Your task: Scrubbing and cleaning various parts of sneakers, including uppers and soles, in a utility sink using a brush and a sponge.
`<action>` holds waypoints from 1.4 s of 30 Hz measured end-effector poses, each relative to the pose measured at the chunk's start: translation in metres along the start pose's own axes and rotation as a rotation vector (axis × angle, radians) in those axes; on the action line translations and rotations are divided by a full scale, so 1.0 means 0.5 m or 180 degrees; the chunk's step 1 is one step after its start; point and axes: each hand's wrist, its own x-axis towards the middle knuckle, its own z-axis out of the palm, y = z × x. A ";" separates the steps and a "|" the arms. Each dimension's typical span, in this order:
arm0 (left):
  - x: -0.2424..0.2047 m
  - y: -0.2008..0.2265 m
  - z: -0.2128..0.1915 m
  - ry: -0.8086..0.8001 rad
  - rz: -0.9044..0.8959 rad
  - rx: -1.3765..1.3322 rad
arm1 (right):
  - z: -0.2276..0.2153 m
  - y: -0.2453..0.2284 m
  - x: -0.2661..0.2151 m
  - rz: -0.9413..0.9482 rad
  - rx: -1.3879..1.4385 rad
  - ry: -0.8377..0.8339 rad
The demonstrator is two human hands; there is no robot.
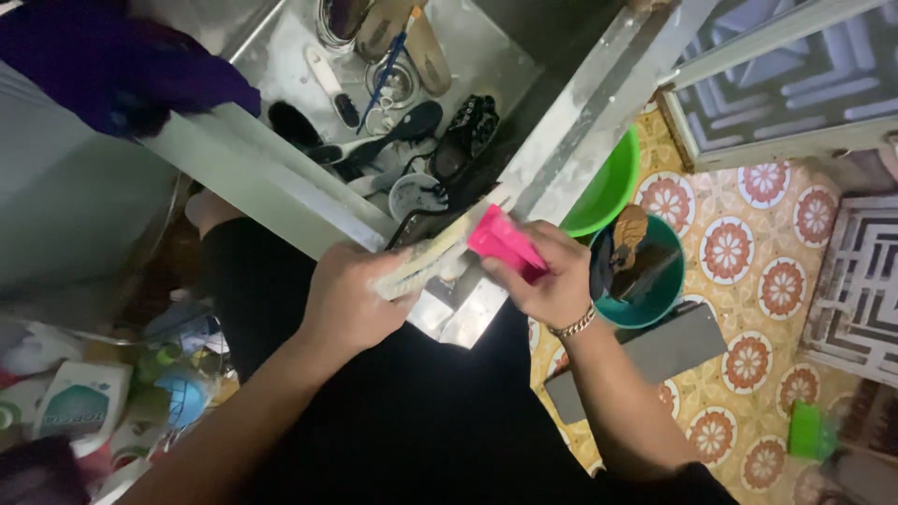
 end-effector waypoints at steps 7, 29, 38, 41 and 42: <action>0.003 0.003 0.009 0.0141 0.0282 0.0216 | -0.011 0.035 0.026 0.0347 -0.0353 0.0057; -0.014 0.008 0.010 0.0055 0.0110 0.0081 | 0.004 -0.024 0.020 0.0518 -0.0458 -0.0084; -0.010 0.026 0.012 0.0024 -0.0097 0.0361 | 0.012 -0.023 0.010 0.0715 -0.0395 -0.0126; -0.014 0.019 0.019 0.0206 0.0060 0.0290 | 0.021 -0.062 0.015 0.0799 -0.0594 -0.0063; -0.010 0.019 0.017 0.0278 0.0153 0.0254 | 0.031 -0.094 0.016 0.0405 -0.0443 -0.0171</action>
